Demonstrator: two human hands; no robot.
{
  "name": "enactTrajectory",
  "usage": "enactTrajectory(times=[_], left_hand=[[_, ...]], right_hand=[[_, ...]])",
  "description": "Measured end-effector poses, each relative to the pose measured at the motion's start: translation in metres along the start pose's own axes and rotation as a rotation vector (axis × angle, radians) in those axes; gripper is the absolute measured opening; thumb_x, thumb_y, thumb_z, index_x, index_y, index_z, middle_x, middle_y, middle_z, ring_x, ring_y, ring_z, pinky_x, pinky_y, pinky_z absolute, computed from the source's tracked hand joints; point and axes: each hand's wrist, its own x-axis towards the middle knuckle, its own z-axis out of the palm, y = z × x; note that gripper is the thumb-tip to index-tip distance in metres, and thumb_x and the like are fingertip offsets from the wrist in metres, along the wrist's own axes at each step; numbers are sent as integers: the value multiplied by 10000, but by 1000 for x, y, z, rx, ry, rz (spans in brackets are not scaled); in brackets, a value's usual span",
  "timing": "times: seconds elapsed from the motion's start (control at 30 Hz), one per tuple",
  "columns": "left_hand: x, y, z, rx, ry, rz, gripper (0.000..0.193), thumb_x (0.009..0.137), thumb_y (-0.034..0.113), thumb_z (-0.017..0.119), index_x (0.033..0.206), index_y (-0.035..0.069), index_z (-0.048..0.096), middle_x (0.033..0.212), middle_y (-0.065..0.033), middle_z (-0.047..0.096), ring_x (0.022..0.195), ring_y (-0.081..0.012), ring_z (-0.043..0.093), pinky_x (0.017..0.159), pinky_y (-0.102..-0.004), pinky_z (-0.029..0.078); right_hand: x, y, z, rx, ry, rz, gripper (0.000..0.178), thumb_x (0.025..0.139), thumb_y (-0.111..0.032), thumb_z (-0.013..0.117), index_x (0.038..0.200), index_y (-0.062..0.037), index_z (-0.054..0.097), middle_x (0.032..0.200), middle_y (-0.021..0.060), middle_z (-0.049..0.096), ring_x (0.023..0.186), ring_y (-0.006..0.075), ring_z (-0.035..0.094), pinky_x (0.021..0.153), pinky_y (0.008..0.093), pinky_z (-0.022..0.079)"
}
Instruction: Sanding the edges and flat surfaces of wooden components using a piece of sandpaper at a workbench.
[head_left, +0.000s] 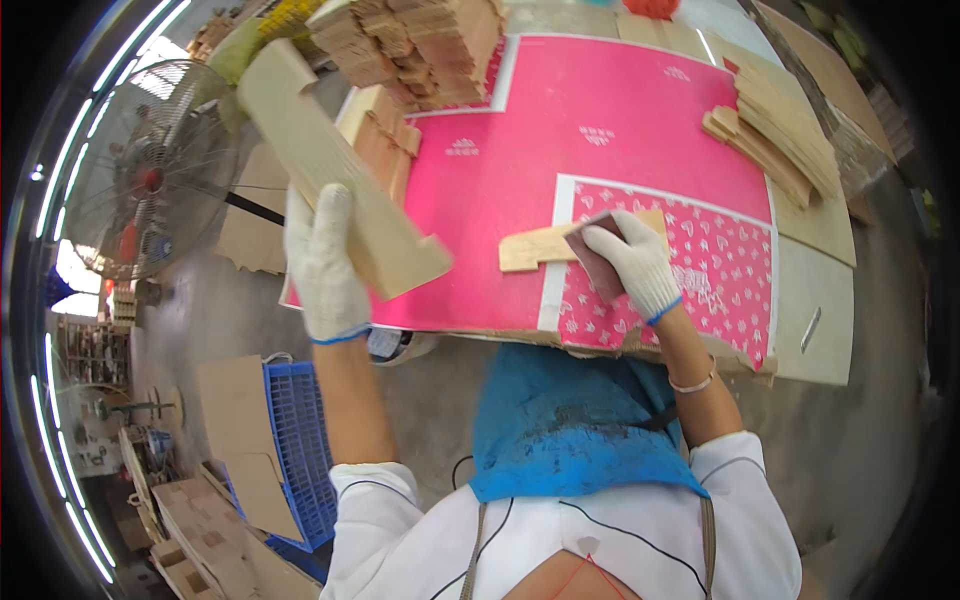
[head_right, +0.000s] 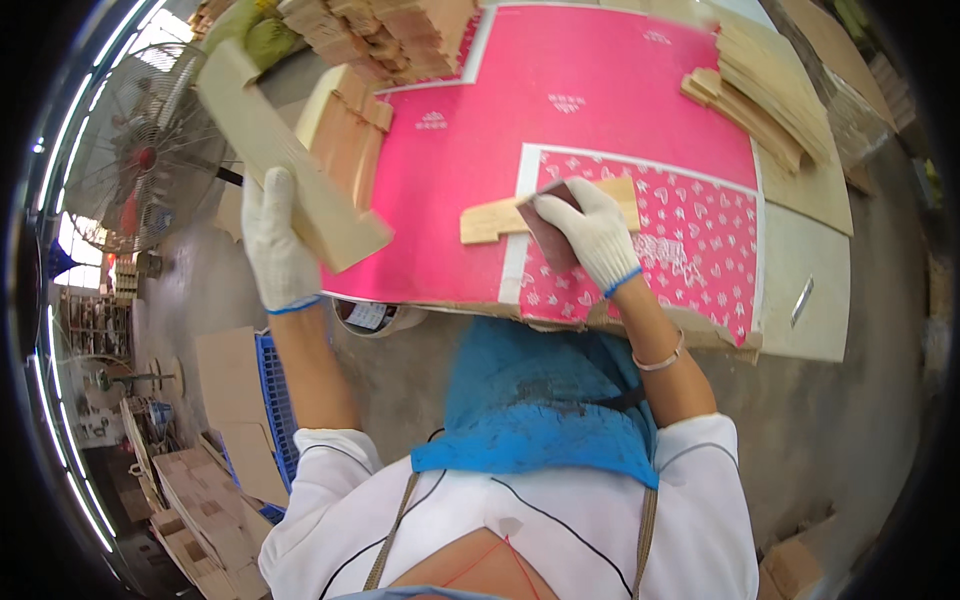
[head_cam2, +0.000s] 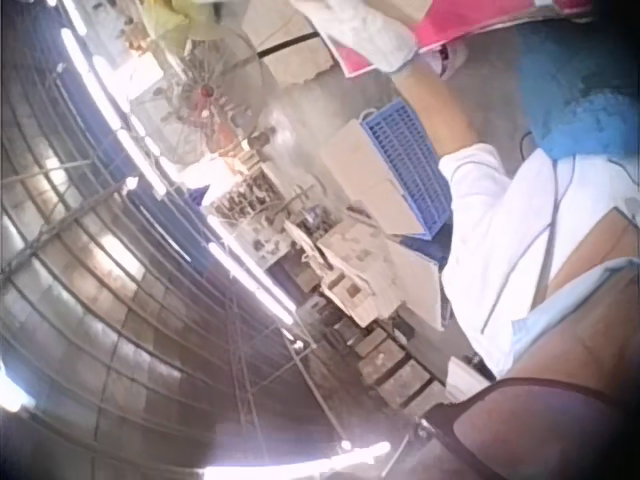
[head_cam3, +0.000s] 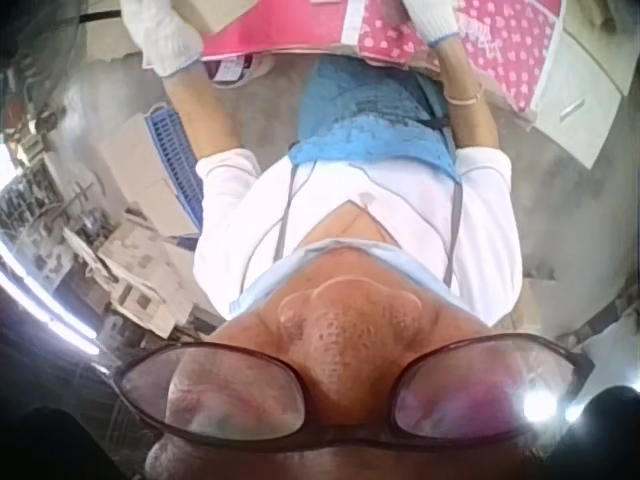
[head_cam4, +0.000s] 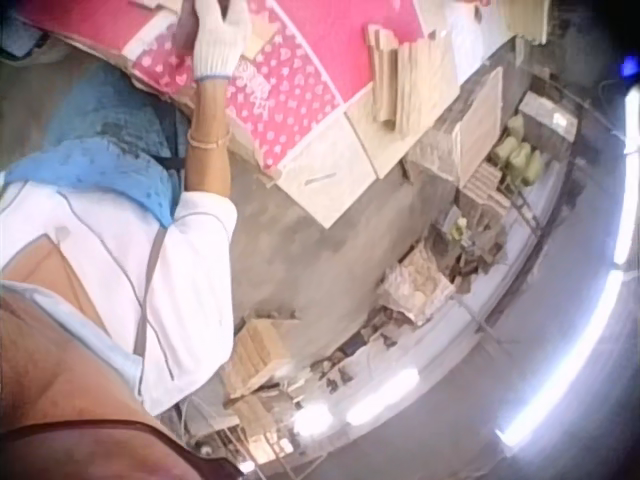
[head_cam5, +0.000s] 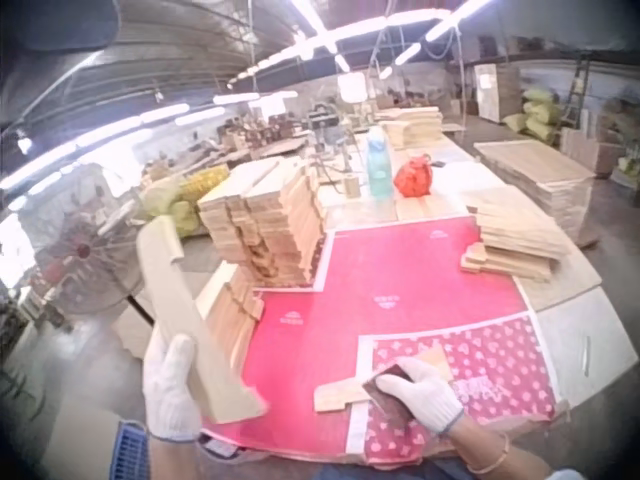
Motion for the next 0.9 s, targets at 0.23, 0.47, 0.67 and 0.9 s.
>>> enactTrajectory(times=[0.23, 0.47, 0.67, 0.9], left_hand=[[99, 17, -67, 545, -163, -198, 517, 902, 232, 655, 1355, 8, 547, 1102, -57, 657, 908, -126, 621, 834, -270, 495], [135, -21, -108, 1045, -222, -265, 497, 857, 329, 648, 1225, -5, 656, 1072, -121, 708, 916, -177, 647, 832, -298, 493], [125, -21, -114, 988, -216, -265, 531, 873, 424, 637, 1269, 71, 643, 973, -64, 691, 757, -139, 605, 668, -303, 504], [111, -28, -120, 1137, 20, 171, 458, 888, 359, 608, 1221, 48, 653, 1066, -165, 691, 966, -290, 651, 862, -367, 500]], right_hand=[[-6, 3, -10, 77, 43, 72, 290, 874, -274, 649, 909, 14, 652, 780, 46, 632, 731, 100, 567, 658, 281, 466], [-7, 10, -20, 109, 71, 60, 250, 886, -229, 648, 958, 10, 658, 819, 29, 633, 755, 78, 556, 670, 256, 460], [-8, 3, -22, 194, 101, 150, 193, 900, -175, 649, 962, 8, 651, 848, 5, 618, 781, 65, 534, 699, 242, 451], [-8, 5, -23, 224, 147, 110, 209, 919, -171, 634, 1015, 13, 656, 914, 14, 638, 830, 80, 558, 747, 244, 463]])
